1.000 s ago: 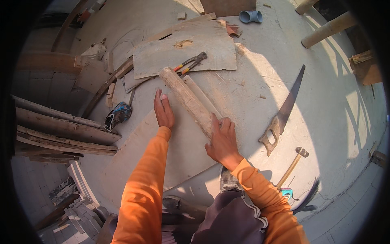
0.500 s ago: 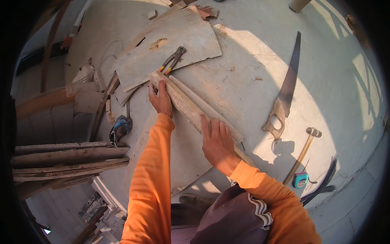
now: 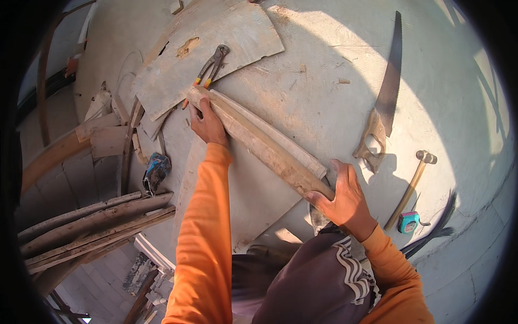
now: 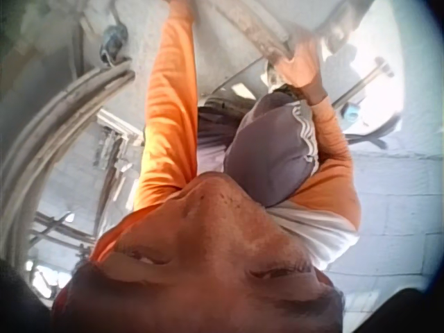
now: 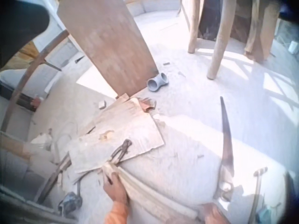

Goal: The person positions a piece of wood on a workspace, marks a line on it using a pencil and a wooden straightedge, and then saws along the marked line using a hand saw.

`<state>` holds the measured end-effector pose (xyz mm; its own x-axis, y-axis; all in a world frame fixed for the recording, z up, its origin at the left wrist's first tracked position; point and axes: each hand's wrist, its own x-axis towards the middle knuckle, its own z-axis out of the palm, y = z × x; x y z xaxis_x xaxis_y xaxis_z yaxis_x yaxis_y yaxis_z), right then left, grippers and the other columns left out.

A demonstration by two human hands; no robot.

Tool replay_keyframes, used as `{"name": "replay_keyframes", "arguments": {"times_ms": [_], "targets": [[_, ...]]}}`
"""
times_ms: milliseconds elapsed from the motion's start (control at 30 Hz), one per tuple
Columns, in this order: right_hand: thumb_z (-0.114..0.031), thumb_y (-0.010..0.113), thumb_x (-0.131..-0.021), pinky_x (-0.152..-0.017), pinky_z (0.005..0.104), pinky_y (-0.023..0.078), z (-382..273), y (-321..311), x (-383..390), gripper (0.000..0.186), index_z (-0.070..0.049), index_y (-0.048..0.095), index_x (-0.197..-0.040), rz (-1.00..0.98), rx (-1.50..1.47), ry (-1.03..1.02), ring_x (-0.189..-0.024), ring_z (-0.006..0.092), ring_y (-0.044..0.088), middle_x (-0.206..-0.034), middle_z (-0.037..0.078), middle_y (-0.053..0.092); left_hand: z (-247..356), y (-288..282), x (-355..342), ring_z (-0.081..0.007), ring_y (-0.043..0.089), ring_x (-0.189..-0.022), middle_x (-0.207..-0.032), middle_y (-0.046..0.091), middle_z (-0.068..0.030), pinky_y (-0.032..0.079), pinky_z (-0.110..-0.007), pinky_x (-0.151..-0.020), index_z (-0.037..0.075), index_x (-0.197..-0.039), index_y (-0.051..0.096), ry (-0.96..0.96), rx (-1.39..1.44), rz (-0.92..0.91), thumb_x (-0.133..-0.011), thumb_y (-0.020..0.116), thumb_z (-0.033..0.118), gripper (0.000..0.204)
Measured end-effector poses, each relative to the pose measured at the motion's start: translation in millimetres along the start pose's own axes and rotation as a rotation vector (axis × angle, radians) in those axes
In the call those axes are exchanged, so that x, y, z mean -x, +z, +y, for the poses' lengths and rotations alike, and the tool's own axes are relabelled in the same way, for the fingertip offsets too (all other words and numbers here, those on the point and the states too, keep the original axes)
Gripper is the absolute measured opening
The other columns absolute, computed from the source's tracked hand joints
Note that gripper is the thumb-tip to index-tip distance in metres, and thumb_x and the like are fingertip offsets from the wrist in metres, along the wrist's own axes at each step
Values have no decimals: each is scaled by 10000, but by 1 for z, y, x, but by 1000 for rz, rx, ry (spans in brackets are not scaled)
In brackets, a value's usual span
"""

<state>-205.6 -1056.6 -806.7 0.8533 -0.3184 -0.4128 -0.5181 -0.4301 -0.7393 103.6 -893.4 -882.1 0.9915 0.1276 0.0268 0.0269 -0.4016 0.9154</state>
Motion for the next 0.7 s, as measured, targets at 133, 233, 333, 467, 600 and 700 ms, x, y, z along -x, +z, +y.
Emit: {"name": "replay_keyframes", "arguments": {"times_ms": [133,233,333,467,600,700], "targets": [[-342,863,-821,-1007,455,505,6,-9,13,907,53,372,-1473,-197,-253,241,-1143,430,624,-1264,294,586,-1,1,1,-248,648,-1147,-1291,687,-184,475,-342,-1000,-72,-1393,585,-47,41,-15,-965,648,303,573],[-336,841,-844,-1013,456,506,16,-4,18,883,44,370,-1487,-284,-316,320,-1151,453,644,-1258,318,626,5,-1,4,-220,646,-1082,-1234,696,-155,483,-330,-968,-69,-1378,599,-94,51,-31,-963,647,296,554],[-332,812,-873,-1024,466,500,20,3,24,837,37,381,-1488,-262,-304,272,-1189,466,634,-1273,339,626,7,-3,3,-181,639,-993,-1133,699,-118,497,-312,-912,-56,-1342,627,-96,48,-26,-965,628,281,506],[-348,795,-889,-1038,478,487,20,4,28,810,29,397,-1485,-242,-319,254,-1229,480,613,-1277,350,628,10,-3,3,-172,638,-960,-1101,701,-107,504,-309,-885,-54,-1312,647,-118,75,-28,-967,610,275,478],[-357,802,-884,-1046,477,483,23,4,30,844,7,378,-1516,-258,-332,270,-1231,486,610,-1263,345,643,8,-4,3,-162,636,-940,-1087,696,-91,509,-306,-859,-43,-1291,662,-105,106,-41,-972,617,288,462],[-352,804,-883,-1053,476,481,23,1,28,886,-14,346,-1561,-262,-322,266,-1245,486,604,-1274,348,642,5,-2,4,-149,638,-895,-1046,697,-69,519,-309,-818,-26,-1256,688,-79,106,-24,-982,614,314,443]]}}
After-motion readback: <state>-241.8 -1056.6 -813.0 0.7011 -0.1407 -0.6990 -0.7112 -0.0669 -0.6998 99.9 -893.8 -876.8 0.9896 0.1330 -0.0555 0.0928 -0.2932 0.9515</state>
